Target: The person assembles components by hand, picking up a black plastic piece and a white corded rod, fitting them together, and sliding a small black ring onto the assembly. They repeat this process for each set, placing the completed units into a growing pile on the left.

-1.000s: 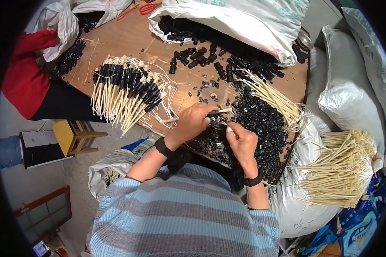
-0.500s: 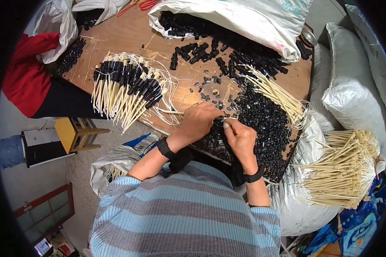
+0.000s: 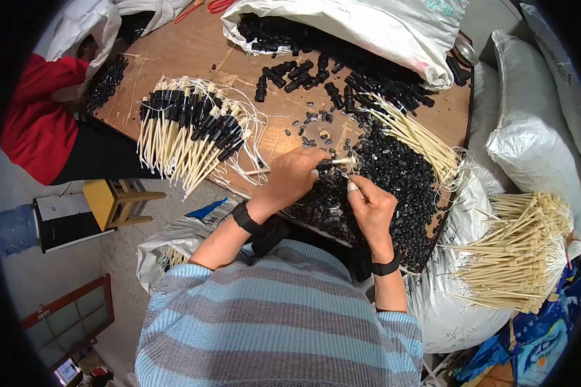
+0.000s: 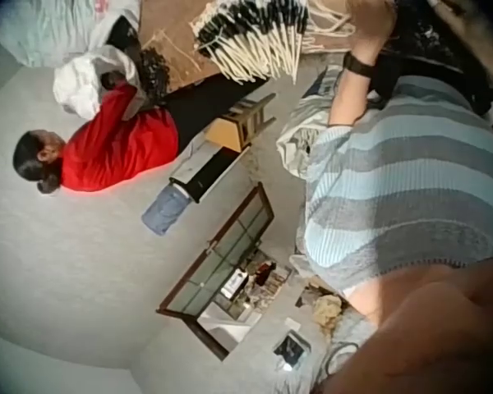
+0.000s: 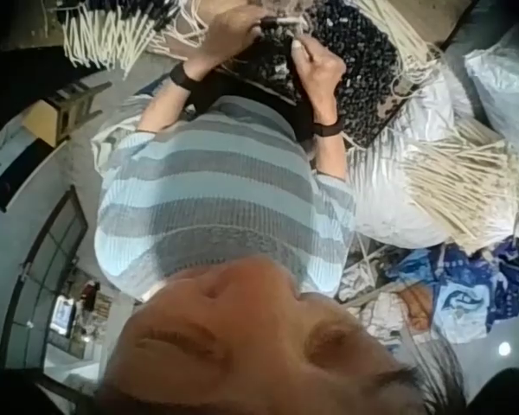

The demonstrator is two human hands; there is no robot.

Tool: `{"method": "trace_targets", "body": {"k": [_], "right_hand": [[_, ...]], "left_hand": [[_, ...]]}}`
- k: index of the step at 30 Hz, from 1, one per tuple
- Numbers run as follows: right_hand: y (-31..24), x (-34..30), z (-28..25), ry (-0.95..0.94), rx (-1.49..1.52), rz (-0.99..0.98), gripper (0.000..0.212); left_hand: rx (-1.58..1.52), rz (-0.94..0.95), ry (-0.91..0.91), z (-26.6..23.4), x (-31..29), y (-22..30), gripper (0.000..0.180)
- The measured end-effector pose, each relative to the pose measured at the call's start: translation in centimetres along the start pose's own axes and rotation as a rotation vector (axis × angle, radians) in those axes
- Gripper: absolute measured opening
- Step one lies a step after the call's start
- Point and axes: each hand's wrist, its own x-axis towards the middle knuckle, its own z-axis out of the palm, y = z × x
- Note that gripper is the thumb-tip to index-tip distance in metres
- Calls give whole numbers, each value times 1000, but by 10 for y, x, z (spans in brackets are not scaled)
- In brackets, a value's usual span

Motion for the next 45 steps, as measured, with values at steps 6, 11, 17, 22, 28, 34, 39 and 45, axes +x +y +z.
{"method": "trace_targets", "body": {"k": [6, 11, 17, 22, 28, 34, 39, 45], "right_hand": [[0, 0, 7, 33, 63, 14, 15], [2, -1, 8, -4, 65, -4, 14], [3, -2, 11, -56, 70, 79, 15], [2, -2, 9, -204, 43, -51, 14], [-3, -5, 7, -164, -147, -75, 13], [-8, -5, 6, -165, -199, -118, 14], [-8, -4, 5, -94, -159, -93, 9], [-10, -6, 7, -130, -26, -53, 18]], "left_hand": [[58, 76, -18, 0, 0, 15, 37], [40, 121, -48, 3, -2, 16, 36], [113, 129, -58, 9, -4, 16, 43], [-54, 110, -127, 2, 0, 16, 48], [-209, 155, -21, 0, 4, 13, 37], [-327, 15, 14, 8, -2, 8, 28], [-441, 29, 81, 1, 4, 18, 20], [-412, 243, 95, 3, 0, 2, 19]]}}
